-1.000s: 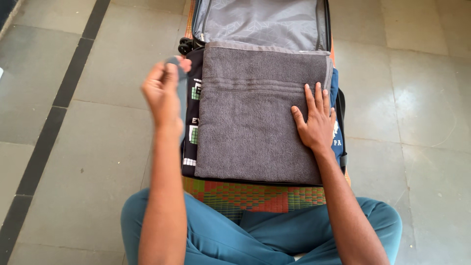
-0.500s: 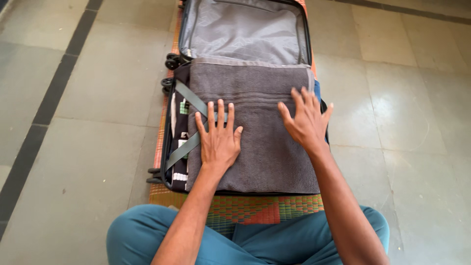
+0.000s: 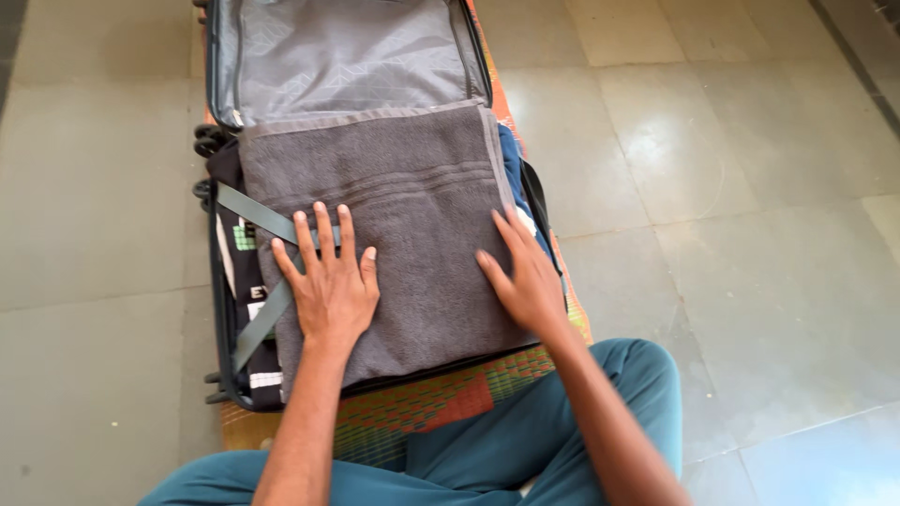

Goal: The person sits on a mat and packs a suitcase with folded clothes and a towel. They secure the items using the suitcase's compression straps, then open the lid to remove some clothes before re-securing the remaining items.

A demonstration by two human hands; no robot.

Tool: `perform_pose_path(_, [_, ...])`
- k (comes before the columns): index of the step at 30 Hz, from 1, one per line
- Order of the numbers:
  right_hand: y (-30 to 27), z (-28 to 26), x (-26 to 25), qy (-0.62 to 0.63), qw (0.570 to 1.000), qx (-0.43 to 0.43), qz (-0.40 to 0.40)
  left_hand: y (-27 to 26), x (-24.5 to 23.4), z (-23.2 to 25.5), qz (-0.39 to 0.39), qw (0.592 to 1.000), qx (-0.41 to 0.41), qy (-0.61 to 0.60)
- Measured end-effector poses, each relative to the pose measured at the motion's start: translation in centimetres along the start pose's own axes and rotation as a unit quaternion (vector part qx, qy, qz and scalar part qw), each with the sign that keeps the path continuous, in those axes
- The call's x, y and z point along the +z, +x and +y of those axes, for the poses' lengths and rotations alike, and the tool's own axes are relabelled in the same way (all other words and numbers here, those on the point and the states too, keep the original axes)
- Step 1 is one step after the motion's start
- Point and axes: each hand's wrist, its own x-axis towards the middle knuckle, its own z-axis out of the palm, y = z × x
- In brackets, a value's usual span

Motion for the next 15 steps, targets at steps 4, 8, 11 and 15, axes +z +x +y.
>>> perform_pose_path(4, [-8.3, 0.7, -2.3, 0.031, 0.973, 0.212, 0.085, 0.0, 0.6, -0.1, 0.002, 1.0, 0.002, 0.004])
perform_pose_path(8, [-8.9, 1.9, -3.1, 0.239, 0.907, 0.347, 0.013, -0.2, 0.3, 0.0, 0.012, 1.0, 0.009, 0.009])
perform_pose_path(11, [-8.3, 1.6, -3.0, 0.269, 0.911, 0.312, -0.006, -0.2, 0.3, -0.4, 0.011, 1.0, 0.015, -0.025])
perform_pose_path(15, [-7.1, -1.6, -3.9, 0.371, 0.896, 0.241, 0.043, 0.1, 0.1, -0.3, 0.052, 0.998, 0.027, -0.02])
